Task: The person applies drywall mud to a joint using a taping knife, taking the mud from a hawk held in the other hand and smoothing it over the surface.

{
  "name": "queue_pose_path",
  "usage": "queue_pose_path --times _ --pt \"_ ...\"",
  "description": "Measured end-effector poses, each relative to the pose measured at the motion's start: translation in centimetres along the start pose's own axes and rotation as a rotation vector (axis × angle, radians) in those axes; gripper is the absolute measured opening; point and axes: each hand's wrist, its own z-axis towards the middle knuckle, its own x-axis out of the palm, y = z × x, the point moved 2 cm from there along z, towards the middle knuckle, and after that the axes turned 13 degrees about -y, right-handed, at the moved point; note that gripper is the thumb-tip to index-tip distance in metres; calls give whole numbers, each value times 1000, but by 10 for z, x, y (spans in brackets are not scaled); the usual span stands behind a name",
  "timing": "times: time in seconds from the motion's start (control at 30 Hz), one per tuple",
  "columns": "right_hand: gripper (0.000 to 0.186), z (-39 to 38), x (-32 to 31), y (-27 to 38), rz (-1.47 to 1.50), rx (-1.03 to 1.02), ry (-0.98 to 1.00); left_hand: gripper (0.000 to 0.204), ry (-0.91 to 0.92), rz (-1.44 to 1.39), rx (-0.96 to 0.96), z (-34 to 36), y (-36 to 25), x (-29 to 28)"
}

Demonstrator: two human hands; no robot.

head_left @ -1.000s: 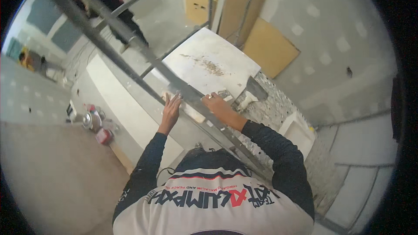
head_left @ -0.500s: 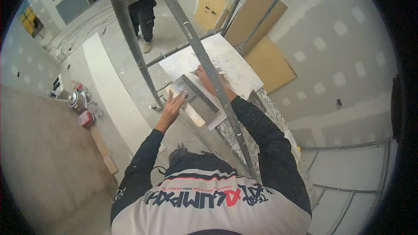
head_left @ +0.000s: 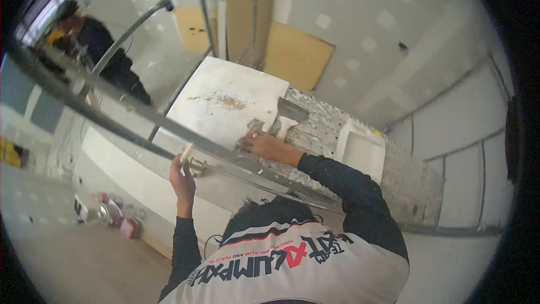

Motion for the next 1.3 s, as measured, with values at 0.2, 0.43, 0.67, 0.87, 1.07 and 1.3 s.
queue_pose_path --times 0.2,0.43,0.67,0.87,1.07,1.3 --pt "61 -33 -22 11 93 306 149 29 90 -272 -14 80 -89 46" --pt "50 -99 -148 22 175 764 -229 38 288 -388 402 77 -204 123" --pt "36 -156 -252 37 90 1176 -693 36 593 -532 257 15 -282 189" --pt "28 -208 -257 43 303 1302 -741 47 759 -513 -99 -48 -270 255" --pt "21 -214 -247 39 464 1228 -637 38 665 -361 -88 -68 -263 244" --pt "18 -192 -244 39 476 1172 -604 34 340 -325 -146 -71 -184 178"
